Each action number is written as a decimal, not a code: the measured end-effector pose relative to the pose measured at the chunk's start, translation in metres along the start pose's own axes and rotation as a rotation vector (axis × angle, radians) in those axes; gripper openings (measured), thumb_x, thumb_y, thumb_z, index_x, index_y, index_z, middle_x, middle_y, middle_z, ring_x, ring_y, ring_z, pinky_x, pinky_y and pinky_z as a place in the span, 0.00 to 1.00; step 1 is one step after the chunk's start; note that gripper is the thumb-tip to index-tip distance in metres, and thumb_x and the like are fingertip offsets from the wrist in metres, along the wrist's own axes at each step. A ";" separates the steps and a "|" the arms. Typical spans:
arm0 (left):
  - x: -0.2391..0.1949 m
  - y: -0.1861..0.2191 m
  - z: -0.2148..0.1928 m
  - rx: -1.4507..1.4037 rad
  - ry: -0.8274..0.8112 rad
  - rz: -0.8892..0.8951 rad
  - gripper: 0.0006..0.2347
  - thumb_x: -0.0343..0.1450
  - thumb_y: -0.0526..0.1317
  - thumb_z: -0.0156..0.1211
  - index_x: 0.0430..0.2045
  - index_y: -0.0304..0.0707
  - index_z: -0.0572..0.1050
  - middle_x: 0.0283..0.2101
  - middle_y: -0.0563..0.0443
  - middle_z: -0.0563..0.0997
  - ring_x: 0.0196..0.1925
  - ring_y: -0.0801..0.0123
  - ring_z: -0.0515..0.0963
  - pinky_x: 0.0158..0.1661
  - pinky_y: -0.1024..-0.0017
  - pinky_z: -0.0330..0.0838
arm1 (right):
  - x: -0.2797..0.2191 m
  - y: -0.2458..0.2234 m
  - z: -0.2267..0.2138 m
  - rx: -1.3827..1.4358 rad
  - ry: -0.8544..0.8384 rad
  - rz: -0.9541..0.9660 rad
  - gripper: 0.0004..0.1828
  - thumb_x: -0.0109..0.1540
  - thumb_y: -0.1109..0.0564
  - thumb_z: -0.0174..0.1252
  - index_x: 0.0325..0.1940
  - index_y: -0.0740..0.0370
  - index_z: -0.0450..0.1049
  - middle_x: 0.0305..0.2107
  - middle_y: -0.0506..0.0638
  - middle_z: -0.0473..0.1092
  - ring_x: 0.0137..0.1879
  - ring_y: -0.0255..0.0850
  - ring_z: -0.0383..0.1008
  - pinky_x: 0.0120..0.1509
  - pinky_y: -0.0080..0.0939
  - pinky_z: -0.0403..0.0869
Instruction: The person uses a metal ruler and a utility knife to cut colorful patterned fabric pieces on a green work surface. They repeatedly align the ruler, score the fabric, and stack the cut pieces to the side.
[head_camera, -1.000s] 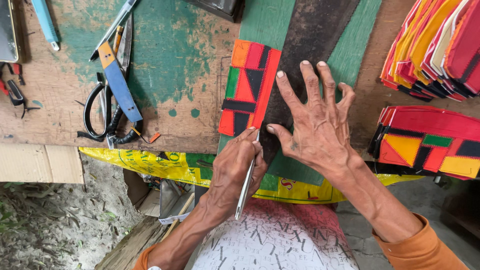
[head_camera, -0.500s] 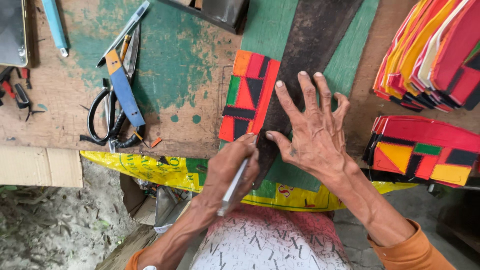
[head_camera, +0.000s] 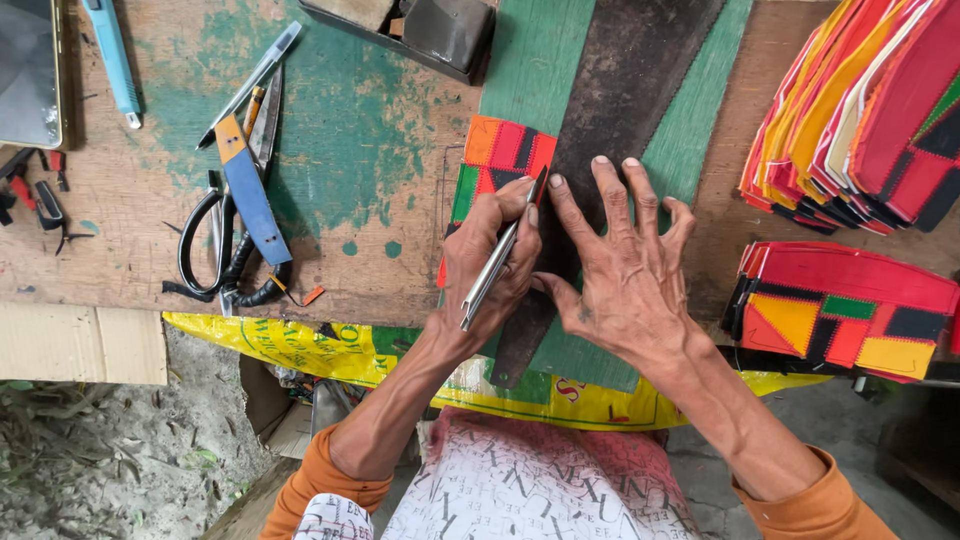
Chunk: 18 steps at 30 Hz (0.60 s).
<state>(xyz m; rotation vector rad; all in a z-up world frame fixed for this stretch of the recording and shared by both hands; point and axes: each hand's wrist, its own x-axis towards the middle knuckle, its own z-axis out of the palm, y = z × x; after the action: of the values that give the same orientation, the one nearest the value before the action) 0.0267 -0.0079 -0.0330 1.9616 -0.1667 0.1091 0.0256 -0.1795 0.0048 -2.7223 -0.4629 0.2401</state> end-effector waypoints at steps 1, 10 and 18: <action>0.000 0.001 0.000 0.006 0.002 0.003 0.04 0.77 0.30 0.58 0.42 0.29 0.71 0.53 0.33 0.81 0.61 0.53 0.82 0.58 0.65 0.78 | 0.000 0.000 0.000 -0.001 -0.001 -0.001 0.52 0.50 0.39 0.69 0.75 0.52 0.60 0.69 0.65 0.52 0.75 0.62 0.46 0.65 0.74 0.53; 0.010 0.012 0.001 0.120 -0.014 0.070 0.06 0.75 0.30 0.59 0.42 0.30 0.71 0.48 0.36 0.81 0.54 0.51 0.83 0.54 0.62 0.76 | 0.000 0.002 0.001 -0.016 0.008 -0.014 0.53 0.49 0.41 0.70 0.75 0.53 0.60 0.69 0.65 0.52 0.75 0.62 0.47 0.65 0.74 0.54; 0.022 0.023 -0.006 0.249 -0.140 0.144 0.06 0.73 0.31 0.59 0.35 0.33 0.65 0.32 0.42 0.75 0.36 0.48 0.76 0.45 0.56 0.67 | 0.000 0.002 0.001 -0.019 0.006 -0.007 0.53 0.48 0.42 0.70 0.75 0.52 0.60 0.70 0.64 0.51 0.75 0.62 0.47 0.66 0.75 0.53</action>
<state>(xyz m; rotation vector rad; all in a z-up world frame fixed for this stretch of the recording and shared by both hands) 0.0445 -0.0123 -0.0060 2.2049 -0.4030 0.0894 0.0261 -0.1809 0.0026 -2.7384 -0.4757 0.2266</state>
